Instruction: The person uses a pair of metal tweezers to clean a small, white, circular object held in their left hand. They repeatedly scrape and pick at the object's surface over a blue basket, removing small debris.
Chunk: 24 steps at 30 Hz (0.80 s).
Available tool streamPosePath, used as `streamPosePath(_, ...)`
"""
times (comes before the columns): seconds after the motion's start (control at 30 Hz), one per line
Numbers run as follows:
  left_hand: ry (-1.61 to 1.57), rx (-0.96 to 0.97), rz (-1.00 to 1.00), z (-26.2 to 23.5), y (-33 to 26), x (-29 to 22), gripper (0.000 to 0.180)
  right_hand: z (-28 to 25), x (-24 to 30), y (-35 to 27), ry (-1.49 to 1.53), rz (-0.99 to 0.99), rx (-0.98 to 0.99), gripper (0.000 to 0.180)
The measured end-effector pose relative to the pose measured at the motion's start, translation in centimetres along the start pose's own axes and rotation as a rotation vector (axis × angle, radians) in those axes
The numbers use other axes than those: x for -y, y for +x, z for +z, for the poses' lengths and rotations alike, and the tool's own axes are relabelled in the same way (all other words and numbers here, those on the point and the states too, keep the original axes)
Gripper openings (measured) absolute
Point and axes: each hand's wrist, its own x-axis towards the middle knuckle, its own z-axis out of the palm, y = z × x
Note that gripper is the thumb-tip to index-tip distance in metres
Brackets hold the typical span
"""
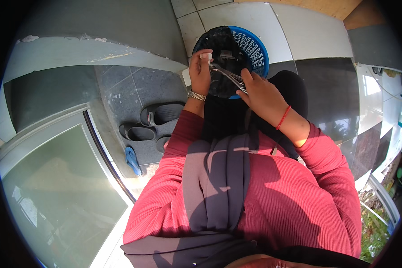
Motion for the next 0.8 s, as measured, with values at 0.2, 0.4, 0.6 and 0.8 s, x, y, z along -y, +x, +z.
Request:
streamPosePath(0.2, -0.071, -0.033, -0.077, 0.3, -1.0, -0.7, 0.027, 0.7, -0.8, -0.4, 0.11, -0.009, -0.004, 0.033)
streamPosePath(0.4, -0.112, -0.064, -0.047, -0.3, -0.6, 0.0, 0.034, 0.5, -2.6, -0.2, 0.347, -0.008, 0.102, 0.022)
streamPosePath(0.6, -0.21, -0.059, -0.06, -0.2, -0.3, -0.1, 0.036, 0.4, -2.6, -0.1, 0.418, -0.033, 0.127, 0.022)
streamPosePath(0.8, -0.17, -0.041, -0.067, 0.2, -0.3, -0.7, 0.034, 0.4, -1.9, 0.0, 0.317, -0.01, 0.129, 0.022)
